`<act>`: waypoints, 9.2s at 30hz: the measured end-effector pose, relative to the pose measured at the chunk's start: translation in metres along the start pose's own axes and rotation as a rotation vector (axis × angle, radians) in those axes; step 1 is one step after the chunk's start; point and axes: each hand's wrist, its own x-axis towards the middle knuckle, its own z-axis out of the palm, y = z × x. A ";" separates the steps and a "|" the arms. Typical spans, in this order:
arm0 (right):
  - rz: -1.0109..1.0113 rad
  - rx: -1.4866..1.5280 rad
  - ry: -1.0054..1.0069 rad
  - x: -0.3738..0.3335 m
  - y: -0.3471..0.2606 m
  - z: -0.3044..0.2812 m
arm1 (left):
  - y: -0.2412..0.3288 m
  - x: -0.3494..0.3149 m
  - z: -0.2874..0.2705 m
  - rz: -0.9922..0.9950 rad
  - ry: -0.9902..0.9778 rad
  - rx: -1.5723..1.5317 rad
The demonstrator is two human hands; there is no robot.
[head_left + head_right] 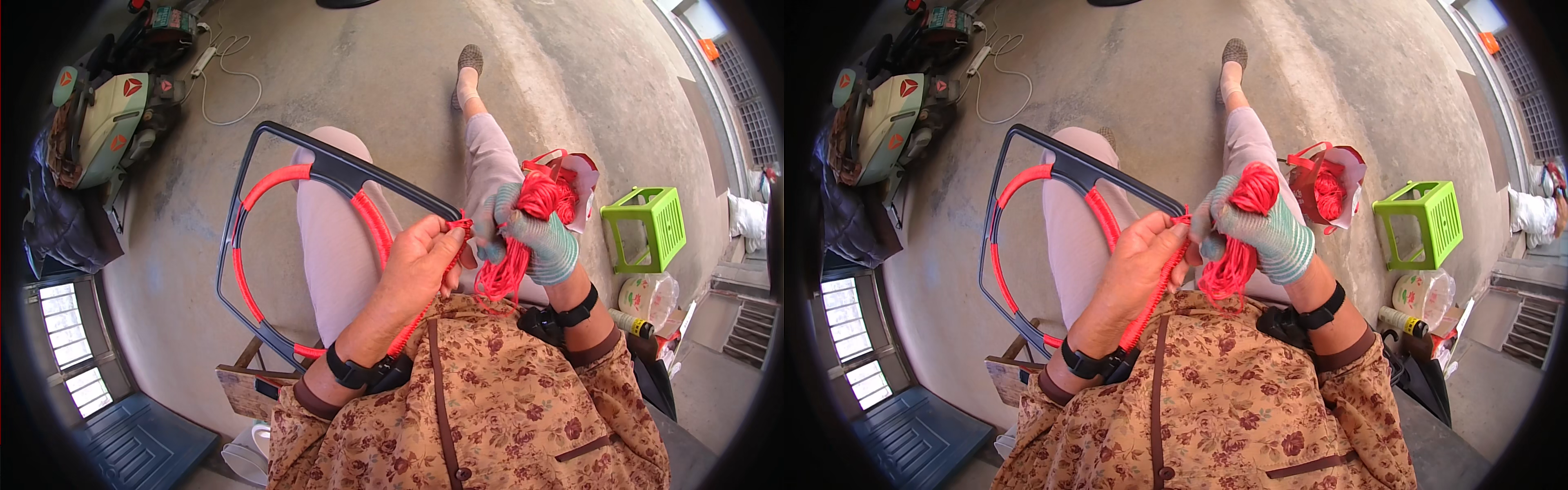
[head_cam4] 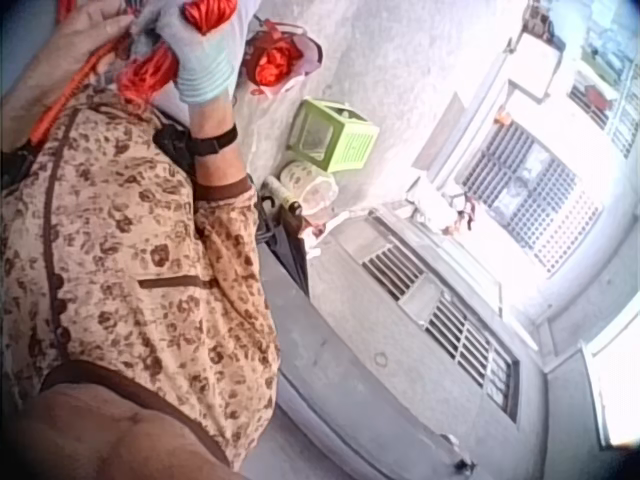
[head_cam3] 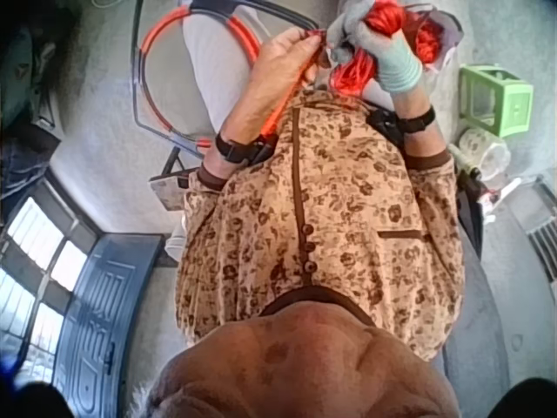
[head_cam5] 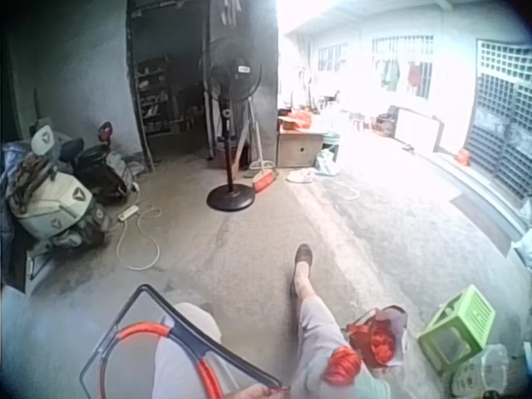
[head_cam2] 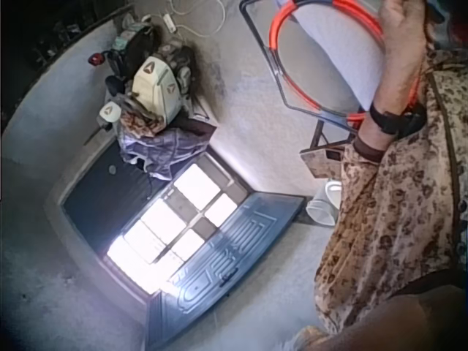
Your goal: The person wraps a red cord around a black frame by hand, repeatedly looping and tightening the cord. They pick up a bundle of red cord from a bag to continue the wrapping process.
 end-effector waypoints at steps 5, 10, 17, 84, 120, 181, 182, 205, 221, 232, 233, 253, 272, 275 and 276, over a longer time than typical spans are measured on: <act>0.005 0.088 -0.038 0.004 -0.006 0.006 | -0.003 0.003 0.001 0.032 0.029 0.023; 0.069 -0.259 0.027 -0.005 -0.013 0.022 | -0.006 0.007 0.002 0.039 0.047 0.027; 0.053 -0.026 0.356 0.002 -0.012 -0.018 | -0.002 0.004 0.004 0.063 0.121 -0.043; -0.651 -0.969 -0.202 0.012 0.004 0.032 | 0.027 -0.025 0.004 1.302 0.499 0.995; -0.176 -0.414 0.280 0.008 -0.008 0.004 | 0.019 -0.011 0.006 0.592 0.386 0.853; 0.103 -0.651 0.049 -0.004 -0.019 -0.014 | 0.008 -0.002 -0.003 0.628 0.350 0.866; 0.098 -0.676 0.030 -0.003 -0.020 -0.015 | 0.007 -0.001 -0.003 0.627 0.349 0.867; -0.077 -0.953 0.081 0.005 -0.024 0.019 | 0.012 -0.003 -0.001 0.665 0.419 0.620; -0.188 -1.292 -0.033 0.011 -0.025 0.022 | 0.022 -0.010 0.005 0.851 0.309 0.748; -0.012 -1.542 -0.024 0.009 -0.026 0.037 | 0.016 -0.009 0.004 0.747 0.272 0.663; -0.027 -1.560 -0.020 0.008 -0.025 0.036 | 0.016 -0.009 0.004 0.720 0.245 0.673; -0.099 -1.487 -0.063 0.007 -0.024 0.032 | 0.010 -0.011 0.003 0.517 0.181 0.442; -0.085 -1.385 -0.047 0.006 -0.021 0.029 | 0.006 -0.007 0.001 0.493 0.245 0.256; -0.044 -1.340 -0.040 0.007 -0.023 0.031 | 0.004 -0.008 -0.001 0.485 0.249 0.210; -0.044 -1.340 -0.039 0.007 -0.022 0.029 | 0.005 -0.008 -0.002 0.485 0.249 0.211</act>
